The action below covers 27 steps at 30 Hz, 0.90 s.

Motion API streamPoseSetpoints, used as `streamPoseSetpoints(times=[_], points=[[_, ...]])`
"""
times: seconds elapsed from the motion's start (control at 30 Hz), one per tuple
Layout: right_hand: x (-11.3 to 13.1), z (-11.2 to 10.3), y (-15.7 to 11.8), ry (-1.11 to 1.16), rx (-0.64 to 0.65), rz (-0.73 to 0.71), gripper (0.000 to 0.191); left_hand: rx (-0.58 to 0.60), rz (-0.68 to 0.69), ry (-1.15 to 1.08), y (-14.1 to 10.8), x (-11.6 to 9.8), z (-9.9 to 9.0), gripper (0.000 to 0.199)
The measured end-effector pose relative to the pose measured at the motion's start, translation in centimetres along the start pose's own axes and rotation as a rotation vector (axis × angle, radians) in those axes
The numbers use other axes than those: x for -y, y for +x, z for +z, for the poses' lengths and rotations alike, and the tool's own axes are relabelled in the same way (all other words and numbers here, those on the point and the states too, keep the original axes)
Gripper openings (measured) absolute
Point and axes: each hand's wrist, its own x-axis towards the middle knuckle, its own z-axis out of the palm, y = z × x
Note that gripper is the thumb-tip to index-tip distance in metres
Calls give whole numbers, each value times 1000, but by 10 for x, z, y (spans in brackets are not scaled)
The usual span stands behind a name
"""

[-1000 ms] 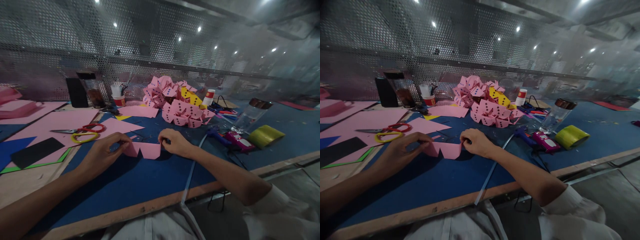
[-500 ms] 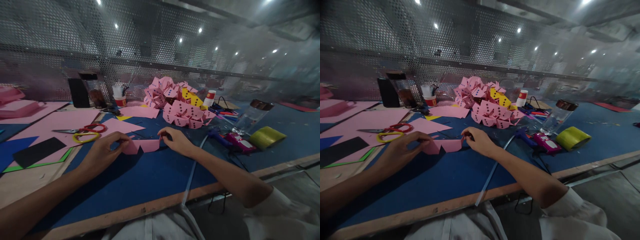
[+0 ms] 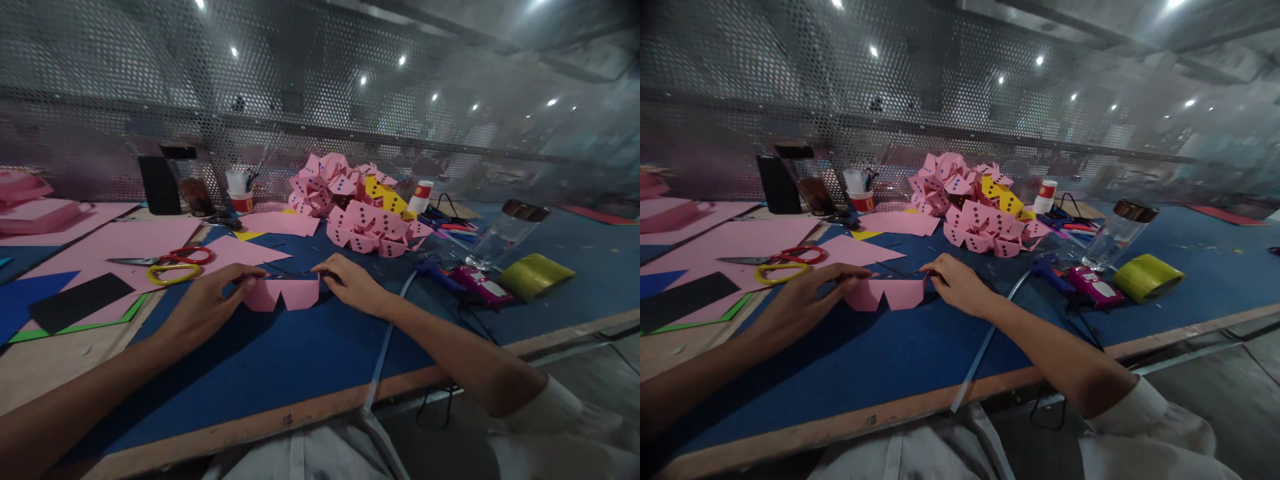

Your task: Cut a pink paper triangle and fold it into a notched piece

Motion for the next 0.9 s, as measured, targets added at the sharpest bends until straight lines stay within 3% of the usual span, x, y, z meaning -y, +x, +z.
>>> streamPoseSetpoints(times=[0.2,0.43,0.6,0.7,0.9], points=[[1,-1,-1,4,-32,-26,36,-52,-93,28,3,-4,-5,44],[5,-3,-1,4,-90,-21,28,-121,-97,25,6,3,-6,40],[5,-6,-1,23,-149,-21,24,-230,-106,13,14,7,-22,37],[4,-6,-1,11,-169,-33,22,-268,-104,151,21,19,-37,36],[4,-7,-1,-14,-174,-33,22,-149,-103,334,24,63,-63,48]])
